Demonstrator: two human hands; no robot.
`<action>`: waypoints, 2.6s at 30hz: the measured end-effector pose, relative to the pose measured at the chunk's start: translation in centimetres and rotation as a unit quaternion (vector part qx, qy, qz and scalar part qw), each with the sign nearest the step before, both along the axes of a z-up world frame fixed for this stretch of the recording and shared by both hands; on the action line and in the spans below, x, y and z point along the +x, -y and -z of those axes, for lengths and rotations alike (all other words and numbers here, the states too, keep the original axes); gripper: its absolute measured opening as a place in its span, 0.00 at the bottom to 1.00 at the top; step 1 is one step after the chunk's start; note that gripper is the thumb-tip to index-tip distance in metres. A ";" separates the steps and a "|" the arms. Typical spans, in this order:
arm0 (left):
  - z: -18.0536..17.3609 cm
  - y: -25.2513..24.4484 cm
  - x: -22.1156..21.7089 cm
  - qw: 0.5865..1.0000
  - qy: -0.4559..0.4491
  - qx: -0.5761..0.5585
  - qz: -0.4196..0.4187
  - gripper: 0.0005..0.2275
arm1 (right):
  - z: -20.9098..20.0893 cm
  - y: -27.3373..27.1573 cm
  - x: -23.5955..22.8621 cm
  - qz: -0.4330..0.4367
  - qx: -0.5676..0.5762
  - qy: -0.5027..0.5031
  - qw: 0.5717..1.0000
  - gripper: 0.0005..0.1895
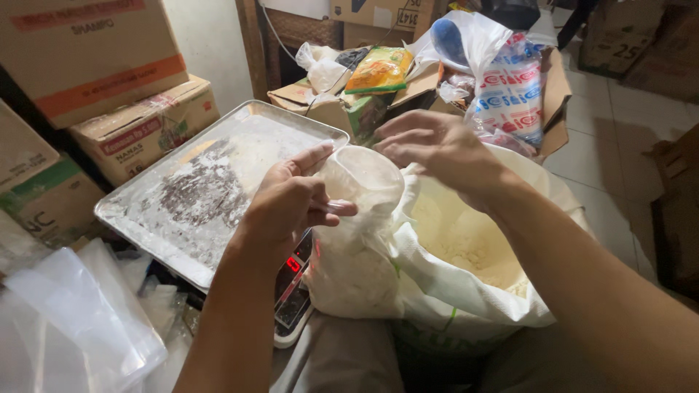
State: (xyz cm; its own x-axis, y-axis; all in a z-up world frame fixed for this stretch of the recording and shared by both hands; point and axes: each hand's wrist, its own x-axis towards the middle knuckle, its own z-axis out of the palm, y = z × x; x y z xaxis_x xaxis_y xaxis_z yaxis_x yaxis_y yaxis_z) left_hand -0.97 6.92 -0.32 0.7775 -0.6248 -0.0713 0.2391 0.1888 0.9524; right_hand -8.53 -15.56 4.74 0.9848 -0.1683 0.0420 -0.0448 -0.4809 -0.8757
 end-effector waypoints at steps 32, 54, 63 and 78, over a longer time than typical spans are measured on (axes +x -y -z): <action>-1.9 1.2 0.6 0.997 0.021 -0.017 0.070 0.34 | -1.5 -0.6 0.4 -0.139 -0.206 0.194 0.949 0.21; -2.5 2.9 1.4 0.996 -0.003 -0.007 0.093 0.31 | -3.3 -1.9 0.9 0.052 -0.125 -0.048 0.990 0.42; -3.4 2.5 0.8 0.996 0.015 0.004 0.092 0.33 | -6.3 -0.6 -0.3 0.123 -0.125 0.058 0.983 0.35; -2.4 3.7 1.1 1.000 -0.016 -0.003 0.019 0.34 | -5.7 2.9 -3.0 0.126 0.112 0.154 0.974 0.29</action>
State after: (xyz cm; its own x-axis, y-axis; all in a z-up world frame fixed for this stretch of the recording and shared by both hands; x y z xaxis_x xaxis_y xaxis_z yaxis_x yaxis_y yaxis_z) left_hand 0.08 3.21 2.11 0.7508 -0.6541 -0.0919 0.2759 0.1842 0.9434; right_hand -11.49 -18.44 10.45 0.8582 -0.4413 0.2624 0.1443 -0.2832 -0.9482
